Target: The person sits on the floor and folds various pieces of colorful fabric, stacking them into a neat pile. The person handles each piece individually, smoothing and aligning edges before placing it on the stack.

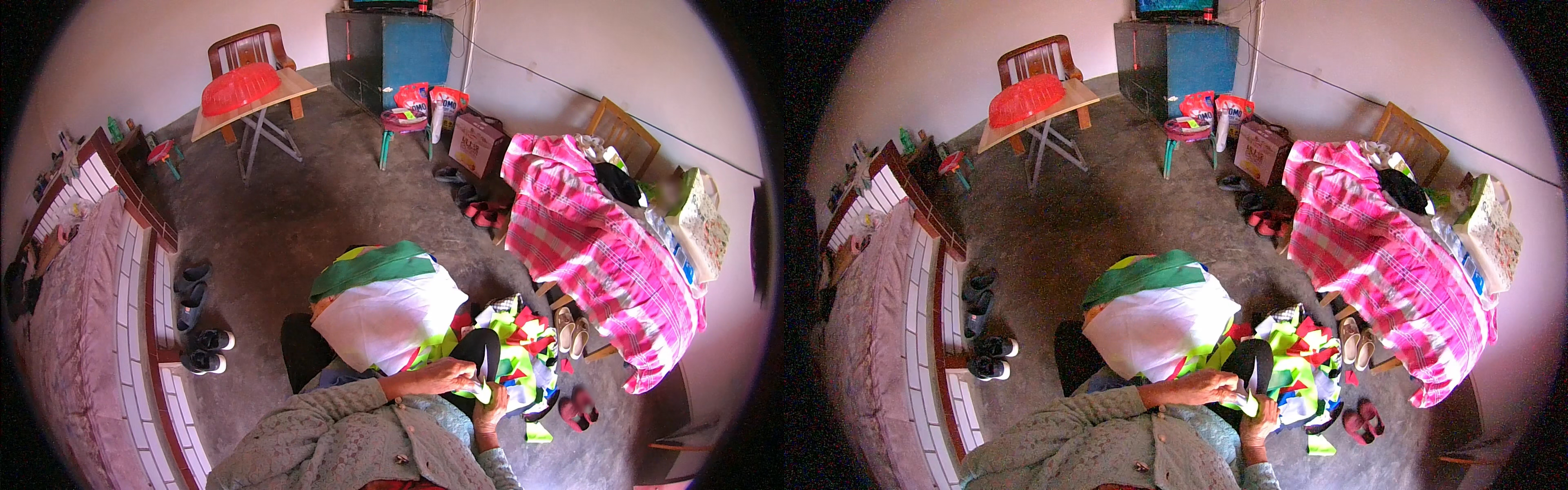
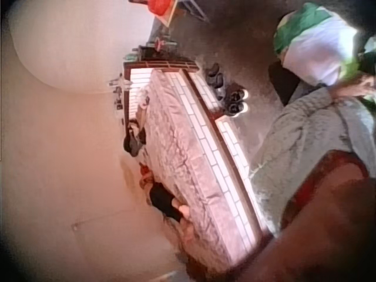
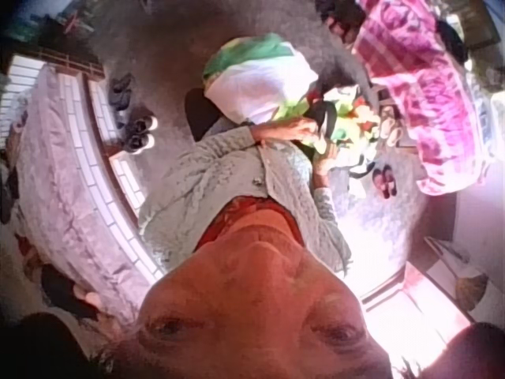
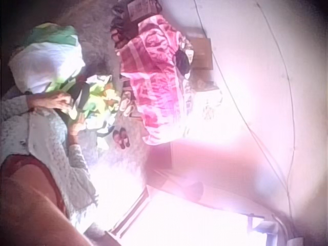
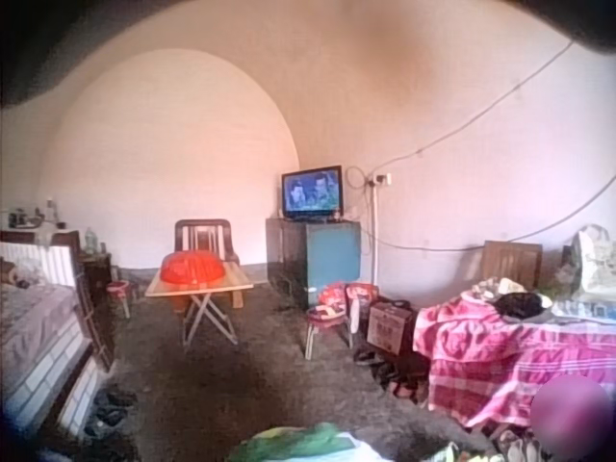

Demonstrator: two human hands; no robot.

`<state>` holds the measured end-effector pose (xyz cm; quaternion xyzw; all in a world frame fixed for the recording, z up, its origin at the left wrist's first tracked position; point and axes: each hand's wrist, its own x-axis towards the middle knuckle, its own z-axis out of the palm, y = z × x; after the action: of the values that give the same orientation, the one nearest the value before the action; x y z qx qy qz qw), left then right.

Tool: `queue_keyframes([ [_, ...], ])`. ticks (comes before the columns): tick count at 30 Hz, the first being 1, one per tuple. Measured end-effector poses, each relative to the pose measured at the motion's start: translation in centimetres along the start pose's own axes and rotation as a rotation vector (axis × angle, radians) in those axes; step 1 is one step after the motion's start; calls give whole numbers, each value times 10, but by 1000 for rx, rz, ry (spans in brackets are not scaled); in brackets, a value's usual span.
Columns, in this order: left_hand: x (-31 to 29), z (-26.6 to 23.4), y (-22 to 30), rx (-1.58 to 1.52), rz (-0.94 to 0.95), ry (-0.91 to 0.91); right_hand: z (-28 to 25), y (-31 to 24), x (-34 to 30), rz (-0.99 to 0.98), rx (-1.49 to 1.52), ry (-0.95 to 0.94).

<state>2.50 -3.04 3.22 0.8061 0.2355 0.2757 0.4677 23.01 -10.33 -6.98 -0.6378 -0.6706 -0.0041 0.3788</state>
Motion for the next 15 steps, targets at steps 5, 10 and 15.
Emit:
queue_keyframes([
  [5, -2, -2, 5, -181, -150, 0, -1, -1, 0, 8, -13, -9],
  [10, -2, -3, -1, -279, -153, 48, -1, 1, -2, 13, -36, -15],
  [15, -3, 4, -19, -416, -340, -50, -4, -6, 1, 1, -42, -6],
])
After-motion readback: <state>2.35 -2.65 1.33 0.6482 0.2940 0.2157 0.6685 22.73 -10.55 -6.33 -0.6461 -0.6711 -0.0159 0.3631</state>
